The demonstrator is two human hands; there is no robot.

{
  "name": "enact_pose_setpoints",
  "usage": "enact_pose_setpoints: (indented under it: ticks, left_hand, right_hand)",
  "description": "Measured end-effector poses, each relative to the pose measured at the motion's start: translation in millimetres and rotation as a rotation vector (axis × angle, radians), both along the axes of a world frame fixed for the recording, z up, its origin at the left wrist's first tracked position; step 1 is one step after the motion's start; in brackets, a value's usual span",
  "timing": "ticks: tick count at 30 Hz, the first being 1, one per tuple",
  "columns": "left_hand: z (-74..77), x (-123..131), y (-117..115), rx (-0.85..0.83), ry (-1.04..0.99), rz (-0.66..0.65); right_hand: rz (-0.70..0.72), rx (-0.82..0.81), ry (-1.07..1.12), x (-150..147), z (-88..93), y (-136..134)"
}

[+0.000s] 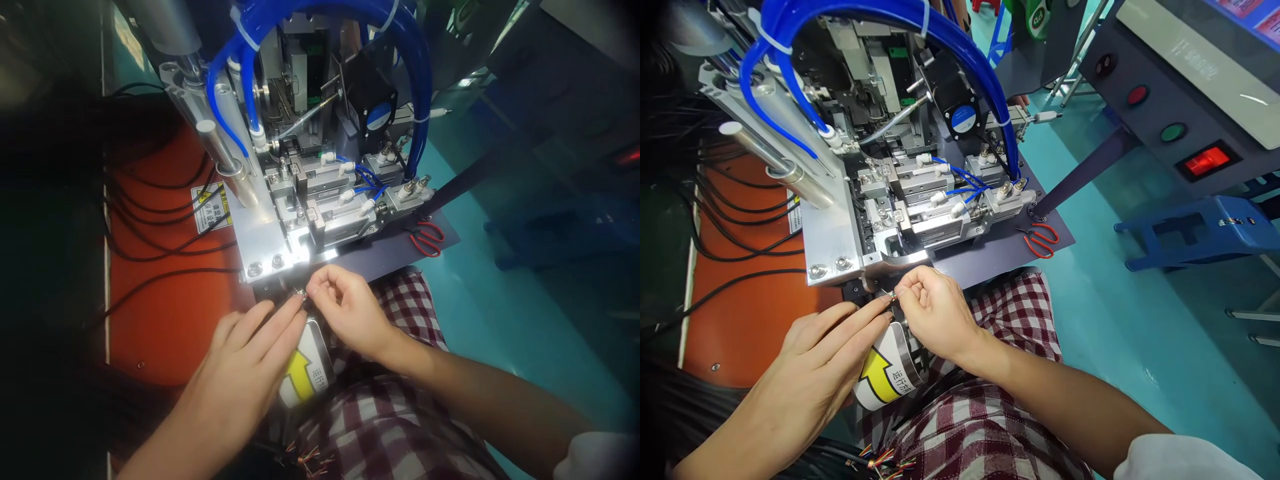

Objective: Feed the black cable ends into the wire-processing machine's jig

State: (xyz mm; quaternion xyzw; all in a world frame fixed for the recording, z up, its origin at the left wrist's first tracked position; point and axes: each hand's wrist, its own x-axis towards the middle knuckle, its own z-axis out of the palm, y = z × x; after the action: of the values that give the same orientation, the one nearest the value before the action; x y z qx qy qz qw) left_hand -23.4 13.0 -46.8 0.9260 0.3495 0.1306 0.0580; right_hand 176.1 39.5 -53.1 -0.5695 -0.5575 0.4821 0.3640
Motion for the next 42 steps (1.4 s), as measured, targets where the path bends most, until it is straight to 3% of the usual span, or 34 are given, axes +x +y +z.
enact_pose_setpoints:
  ticks: [3,7,9,15,25,28,34,37,39,42]
  left_hand:
    - [-1.2,0,0,0.007,-0.006,0.004]
    - [-1.1,-1,0,0.011,0.011,0.007]
    - [-0.8,-1,0,0.013,0.019,0.008]
    - [-2.4,-4,-1,0.007,0.003,0.004]
    - [-8.6,-5,0,0.06,-0.019,0.0]
    - [-6.7,-5,-1,0.048,-0.017,-0.007]
    - [-2.6,-5,1,0.052,-0.014,-0.014]
    - [-1.0,-4,3,0.038,-0.009,-0.023]
    - [0.2,-5,3,0.034,-0.011,-0.028]
    - [1.0,-7,3,0.018,0.008,-0.016]
  right_hand:
    - [-0.024,-0.048,-0.002,0,1.6,3]
    - [-0.013,-0.336,0.091,3,7.0,10]
    - [-0.016,-0.379,0.109,6,8.8,11]
    - [-0.012,0.093,-0.11,3,12.3,3]
    - [0.027,0.267,-0.267,-7,17.2,8]
    - [0.014,0.127,-0.144,-2,13.5,5]
    - [-0.069,-0.414,0.314,-2,9.6,11]
    - [-0.031,-0.61,0.456,1,11.0,19]
    - [-0.021,-0.668,0.48,6,9.8,23]
    - [-0.1,-0.624,0.478,12,3.1,21]
